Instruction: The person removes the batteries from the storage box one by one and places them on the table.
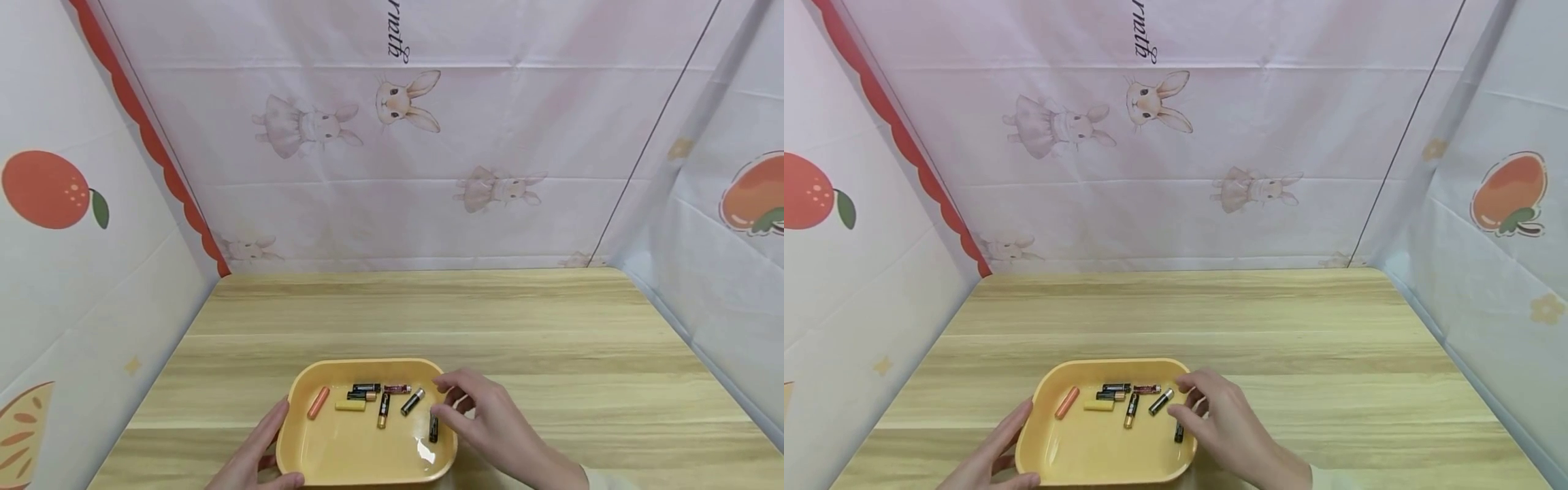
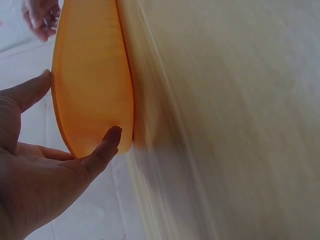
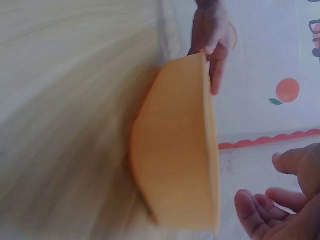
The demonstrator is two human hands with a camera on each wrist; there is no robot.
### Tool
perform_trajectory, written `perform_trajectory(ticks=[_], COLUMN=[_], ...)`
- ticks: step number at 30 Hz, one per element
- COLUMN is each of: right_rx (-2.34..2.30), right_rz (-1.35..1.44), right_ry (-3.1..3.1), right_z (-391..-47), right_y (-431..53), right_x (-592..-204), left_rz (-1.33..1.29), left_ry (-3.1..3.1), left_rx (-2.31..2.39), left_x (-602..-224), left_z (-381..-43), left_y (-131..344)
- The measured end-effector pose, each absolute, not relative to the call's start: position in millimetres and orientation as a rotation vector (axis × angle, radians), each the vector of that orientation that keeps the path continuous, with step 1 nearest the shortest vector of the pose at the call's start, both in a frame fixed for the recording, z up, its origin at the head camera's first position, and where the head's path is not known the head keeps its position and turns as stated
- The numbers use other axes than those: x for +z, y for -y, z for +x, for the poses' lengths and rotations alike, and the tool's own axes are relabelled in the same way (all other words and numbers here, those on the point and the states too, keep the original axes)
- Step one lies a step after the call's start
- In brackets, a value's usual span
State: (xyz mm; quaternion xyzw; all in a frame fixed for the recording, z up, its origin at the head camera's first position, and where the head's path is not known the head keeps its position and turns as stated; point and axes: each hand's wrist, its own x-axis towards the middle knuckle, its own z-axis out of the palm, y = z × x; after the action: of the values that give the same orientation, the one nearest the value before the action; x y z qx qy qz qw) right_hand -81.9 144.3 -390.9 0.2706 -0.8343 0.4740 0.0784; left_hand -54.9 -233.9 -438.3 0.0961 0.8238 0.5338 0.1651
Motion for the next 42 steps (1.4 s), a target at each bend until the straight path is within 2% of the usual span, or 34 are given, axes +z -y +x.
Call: perform_trajectory(ticks=[8,15,23,42], right_rx=[1.613,1.425,1.323,1.081], right_rz=[0.749,0.834,0.760,0.649], right_ry=[2.729,2.867,2.931,3.058], right_z=[-102,-116,-126,-134], right_y=[-112,-91,-76,-51], right_x=[-385,-396,-410,-431], left_rz=[0.248,0.337,0.358,0.234], left_ry=[-2.276,-2.348,-2.381,-2.244], left_rx=[1.581,1.533,1.521,1.652], left_x=[-436,-438,-440,-441], left_z=[-54,-56,-57,-51], left_y=[231,230,230,228])
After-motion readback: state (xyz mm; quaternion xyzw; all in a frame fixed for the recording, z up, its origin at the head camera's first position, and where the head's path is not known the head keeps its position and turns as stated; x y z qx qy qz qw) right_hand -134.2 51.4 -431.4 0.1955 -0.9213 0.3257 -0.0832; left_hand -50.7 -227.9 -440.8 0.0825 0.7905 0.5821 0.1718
